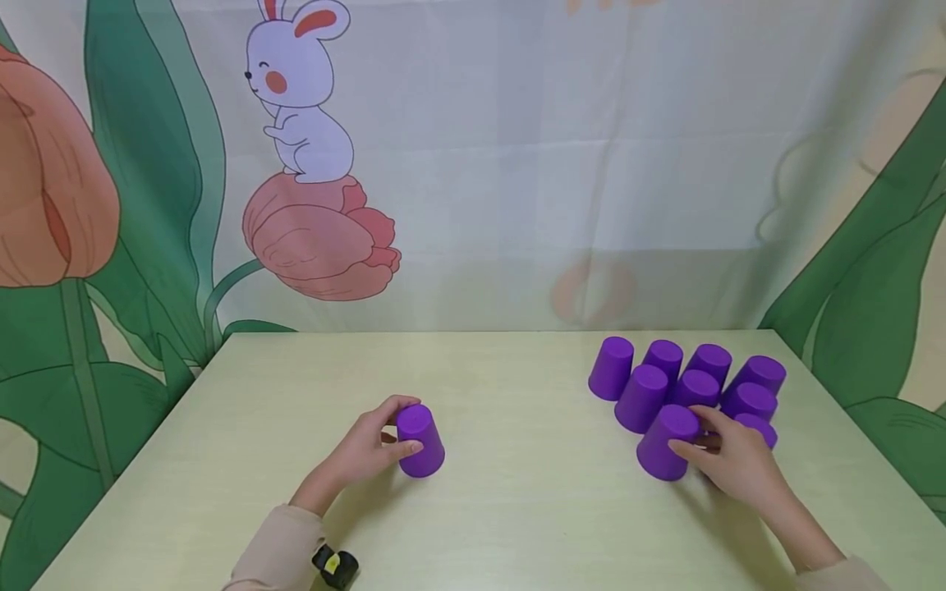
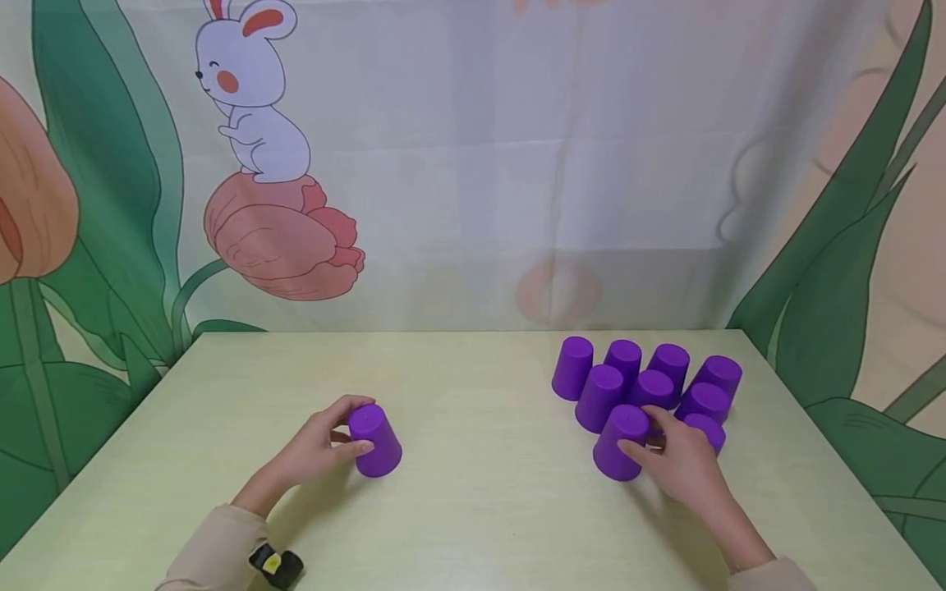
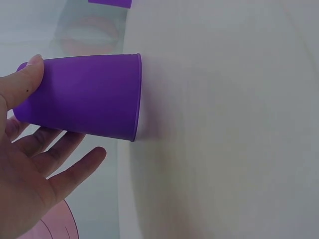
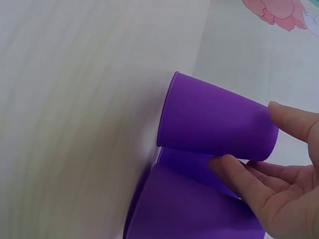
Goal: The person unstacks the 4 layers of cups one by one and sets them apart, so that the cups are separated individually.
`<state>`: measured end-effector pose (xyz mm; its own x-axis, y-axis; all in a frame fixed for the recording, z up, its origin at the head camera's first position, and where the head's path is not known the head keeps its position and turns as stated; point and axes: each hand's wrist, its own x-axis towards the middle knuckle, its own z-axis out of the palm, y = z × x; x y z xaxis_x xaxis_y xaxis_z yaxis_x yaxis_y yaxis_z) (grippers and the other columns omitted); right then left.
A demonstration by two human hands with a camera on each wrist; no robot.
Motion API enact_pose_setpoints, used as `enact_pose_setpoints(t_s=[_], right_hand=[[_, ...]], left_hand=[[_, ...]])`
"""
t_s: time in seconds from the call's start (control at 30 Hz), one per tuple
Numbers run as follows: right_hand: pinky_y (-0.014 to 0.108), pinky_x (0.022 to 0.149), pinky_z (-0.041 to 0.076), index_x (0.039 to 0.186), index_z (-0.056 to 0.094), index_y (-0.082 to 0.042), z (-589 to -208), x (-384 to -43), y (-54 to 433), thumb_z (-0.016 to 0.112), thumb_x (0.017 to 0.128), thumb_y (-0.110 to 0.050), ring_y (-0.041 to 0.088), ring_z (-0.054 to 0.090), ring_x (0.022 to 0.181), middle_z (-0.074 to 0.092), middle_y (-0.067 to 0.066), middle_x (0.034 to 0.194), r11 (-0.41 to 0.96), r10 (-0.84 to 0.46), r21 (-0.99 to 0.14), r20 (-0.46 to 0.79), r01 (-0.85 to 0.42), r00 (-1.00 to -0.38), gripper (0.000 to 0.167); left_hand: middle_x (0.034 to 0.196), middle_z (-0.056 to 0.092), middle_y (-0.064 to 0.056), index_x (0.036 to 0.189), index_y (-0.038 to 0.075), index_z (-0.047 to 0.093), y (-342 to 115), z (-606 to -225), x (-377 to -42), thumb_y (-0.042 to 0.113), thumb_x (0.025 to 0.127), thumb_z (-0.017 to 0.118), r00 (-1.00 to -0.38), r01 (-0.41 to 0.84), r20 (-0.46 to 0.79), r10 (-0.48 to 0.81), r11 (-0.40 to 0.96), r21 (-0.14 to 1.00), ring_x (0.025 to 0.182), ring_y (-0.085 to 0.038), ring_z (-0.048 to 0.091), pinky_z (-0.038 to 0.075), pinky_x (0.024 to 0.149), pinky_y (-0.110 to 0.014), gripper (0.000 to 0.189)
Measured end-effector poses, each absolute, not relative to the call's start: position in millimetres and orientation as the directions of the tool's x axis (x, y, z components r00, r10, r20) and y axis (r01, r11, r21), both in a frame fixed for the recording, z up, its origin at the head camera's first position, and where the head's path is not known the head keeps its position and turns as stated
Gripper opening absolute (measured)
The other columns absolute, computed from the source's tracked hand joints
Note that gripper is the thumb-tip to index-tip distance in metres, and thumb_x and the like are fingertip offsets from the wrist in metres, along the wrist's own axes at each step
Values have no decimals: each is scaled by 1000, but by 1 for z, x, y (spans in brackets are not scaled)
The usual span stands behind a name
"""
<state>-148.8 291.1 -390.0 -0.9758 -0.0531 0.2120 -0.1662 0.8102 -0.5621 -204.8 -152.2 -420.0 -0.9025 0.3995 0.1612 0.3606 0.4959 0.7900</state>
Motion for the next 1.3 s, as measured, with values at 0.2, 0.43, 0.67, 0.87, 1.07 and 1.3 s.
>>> enact_pose_setpoints(t_s=[0.2,0.43,0.67,0.87,1.07,1.3], right_hand=[[47,73,50,122,46,11,-388,-145,291,70,80,-25,42,60,89,56,33,108,805,-55,-567,227,-178,-972,61],[43,71,51,123,45,13,-380,-138,293,70,81,-19,42,60,92,55,33,111,788,-40,-580,283,-205,-958,58],[44,73,50,123,44,12,-378,-136,300,69,82,-20,42,59,94,54,32,113,789,-27,-582,286,-196,-958,58],[42,72,51,122,46,13,-381,-139,299,70,81,-20,41,60,93,54,31,113,784,-50,-585,273,-207,-961,58],[44,70,51,118,50,14,-385,-147,291,69,81,-22,39,62,87,57,31,107,813,-54,-539,306,-220,-950,54],[46,71,49,112,54,11,-388,-151,285,67,83,-25,37,63,84,62,28,96,834,-18,-523,290,-174,-957,48]], left_hand=[[114,56,-13,125,2,44,-152,-419,-205,10,83,67,-895,377,174,410,487,788,99,-28,55,49,78,-38,49],[113,56,-15,126,0,42,-150,-420,-205,7,82,66,-894,380,183,410,475,794,98,-29,55,49,78,-39,50],[113,56,-14,125,2,43,-151,-421,-206,8,83,66,-889,392,192,415,478,786,97,-27,56,49,77,-37,49],[112,57,-11,125,4,45,-151,-420,-206,9,82,68,-899,375,179,401,490,787,97,-26,56,49,78,-36,49],[113,57,-12,124,3,44,-150,-420,-206,9,82,67,-895,378,179,409,480,792,99,-28,56,49,78,-38,48],[112,57,-11,123,4,45,-150,-416,-205,10,82,67,-898,376,171,405,507,776,97,-25,56,48,79,-38,47]])
